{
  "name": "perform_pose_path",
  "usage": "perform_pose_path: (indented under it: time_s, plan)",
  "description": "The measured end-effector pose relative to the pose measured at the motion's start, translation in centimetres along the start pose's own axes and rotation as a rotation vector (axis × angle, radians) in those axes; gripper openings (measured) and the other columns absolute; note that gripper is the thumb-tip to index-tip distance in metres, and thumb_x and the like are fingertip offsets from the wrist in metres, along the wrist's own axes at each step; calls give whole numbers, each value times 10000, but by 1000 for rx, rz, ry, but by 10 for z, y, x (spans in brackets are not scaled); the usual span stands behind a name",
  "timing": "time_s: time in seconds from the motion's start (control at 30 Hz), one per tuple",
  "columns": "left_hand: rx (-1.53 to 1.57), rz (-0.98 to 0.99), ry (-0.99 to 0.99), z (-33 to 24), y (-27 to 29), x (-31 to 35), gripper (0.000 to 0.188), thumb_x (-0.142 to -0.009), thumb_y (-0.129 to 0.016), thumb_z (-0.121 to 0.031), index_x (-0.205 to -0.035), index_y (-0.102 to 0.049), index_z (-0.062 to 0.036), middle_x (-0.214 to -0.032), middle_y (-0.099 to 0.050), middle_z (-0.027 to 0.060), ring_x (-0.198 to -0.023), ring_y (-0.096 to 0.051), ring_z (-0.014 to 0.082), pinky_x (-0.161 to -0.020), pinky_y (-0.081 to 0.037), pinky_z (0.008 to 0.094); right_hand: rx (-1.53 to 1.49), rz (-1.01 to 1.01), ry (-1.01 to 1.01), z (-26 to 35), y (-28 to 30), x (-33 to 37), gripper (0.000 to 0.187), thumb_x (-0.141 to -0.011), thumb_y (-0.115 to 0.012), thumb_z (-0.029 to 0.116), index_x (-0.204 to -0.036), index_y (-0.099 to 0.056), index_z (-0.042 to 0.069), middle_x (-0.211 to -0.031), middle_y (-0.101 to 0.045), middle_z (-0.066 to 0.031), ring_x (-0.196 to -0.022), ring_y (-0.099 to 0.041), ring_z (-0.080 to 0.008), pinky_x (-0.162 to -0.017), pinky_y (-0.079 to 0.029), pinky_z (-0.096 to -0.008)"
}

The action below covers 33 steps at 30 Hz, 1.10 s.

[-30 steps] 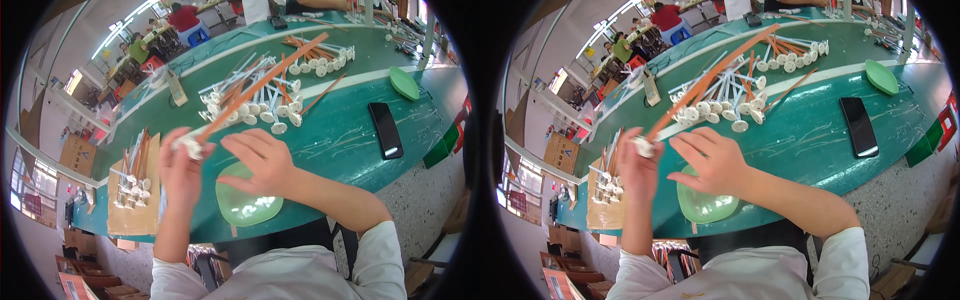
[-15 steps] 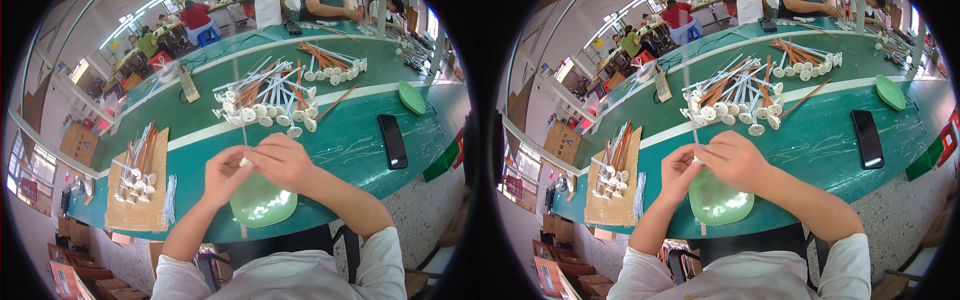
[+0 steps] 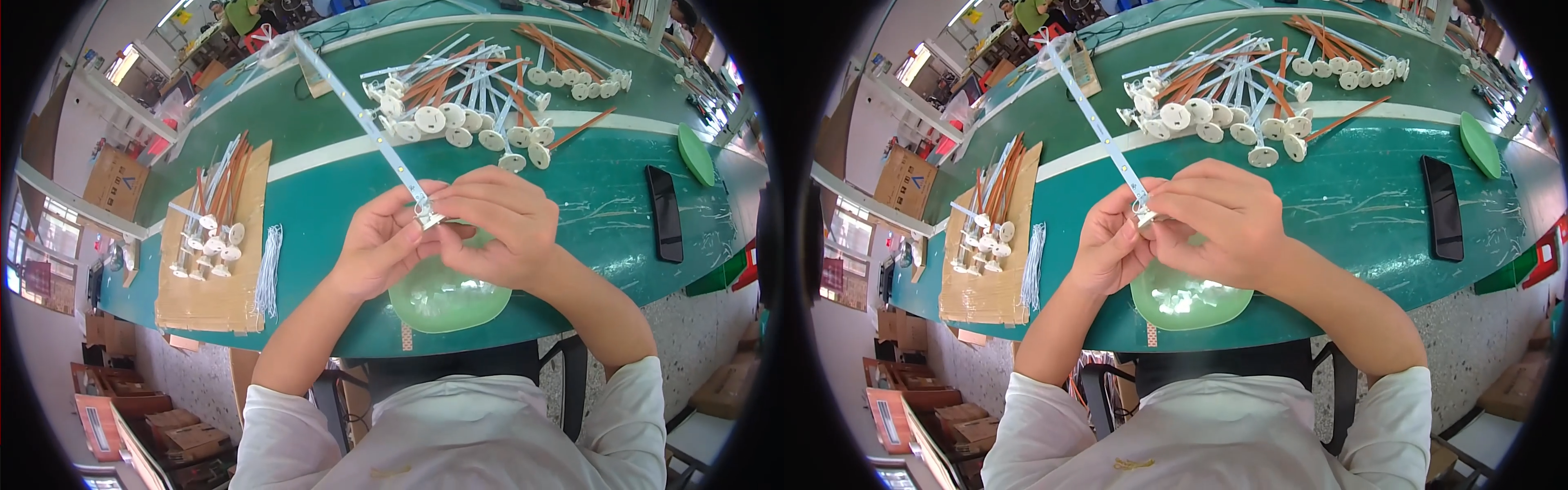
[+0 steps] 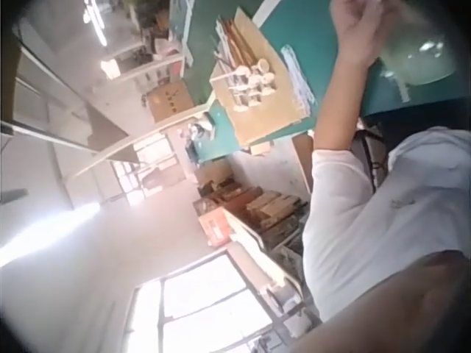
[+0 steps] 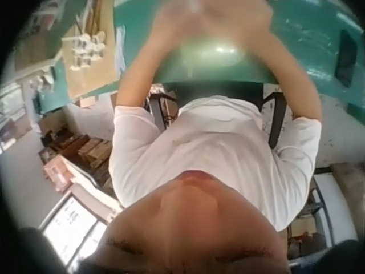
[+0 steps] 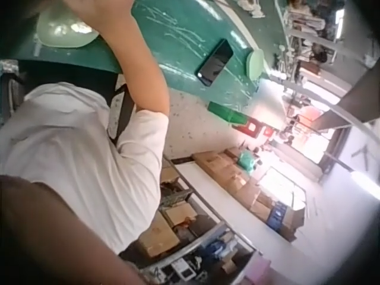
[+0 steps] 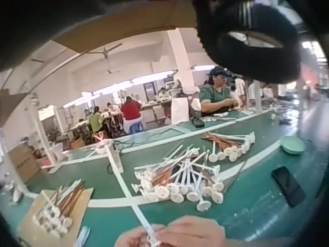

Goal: Manual assembly of LED strips onto plastic circular bases on a factory production line.

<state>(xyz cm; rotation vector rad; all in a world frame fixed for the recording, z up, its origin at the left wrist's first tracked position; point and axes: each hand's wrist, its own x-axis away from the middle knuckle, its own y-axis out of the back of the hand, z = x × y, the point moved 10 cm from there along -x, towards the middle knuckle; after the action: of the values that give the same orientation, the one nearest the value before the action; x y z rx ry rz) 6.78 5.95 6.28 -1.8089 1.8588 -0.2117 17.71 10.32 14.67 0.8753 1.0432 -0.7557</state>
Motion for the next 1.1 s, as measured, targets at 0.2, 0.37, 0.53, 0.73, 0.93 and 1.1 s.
perform_pose_path:
  time_s: [0.2, 0.37, 0.53, 0.73, 0.93, 1.1]
  plan:
    - [183, -13, 33, 5, 5, 0, 496, -1010, -539, -209, -1420, -372, 15, -1349, -521, 196, -1246, -551, 365, -1057, -459, 478, 40, 47, -33, -5, -4, 1, 259, -631, -731, -68, -878, -696, 4, -843, -708, -118, -734, -682, -261, -618, -556, -316]
    - [117, -79, 38, 9, 17, -1, 500, -1008, -544, -216, -1417, -380, 19, -1353, -525, 183, -1229, -570, 314, -1037, -485, 448, -15, 111, -96, -17, -8, 5, 174, -750, -701, -62, -918, -696, -21, -886, -724, -120, -770, -690, -263, -670, -554, -315]
    - [-34, -85, 35, 3, 23, -4, 482, -1006, -547, -225, -1390, -417, 35, -1305, -569, 179, -1185, -601, 298, -1009, -510, 413, -7, 154, -151, -27, -11, 10, 180, -763, -704, -46, -938, -705, -3, -897, -722, -117, -772, -690, -250, -670, -549, -303]
    - [-294, -358, -108, -27, 54, -2, 375, -996, -577, -213, -1292, -530, 13, -1188, -653, 198, -977, -677, 214, -783, -518, 291, 58, 188, -298, -33, -12, 6, 176, -722, -742, 9, -892, -702, 26, -862, -694, -103, -807, -668, -263, -706, -535, -322]
    - [-275, -428, -102, -17, 60, 2, 301, -928, -674, -135, -1186, -581, -11, -1144, -673, 197, -892, -661, 173, -770, -512, 279, -161, 1045, -282, -31, -52, 58, 205, -642, -762, 63, -835, -696, 38, -839, -682, -87, -823, -629, -303, -740, -515, -394]
    - [-307, -396, -79, -14, 54, 1, 295, -910, -690, -117, -1162, -583, -7, -1123, -679, 204, -871, -660, 163, -744, -517, 267, -95, 1289, -296, -26, -63, 77, 157, -625, -738, 73, -775, -703, 44, -791, -670, -87, -827, -610, -312, -728, -506, -404]
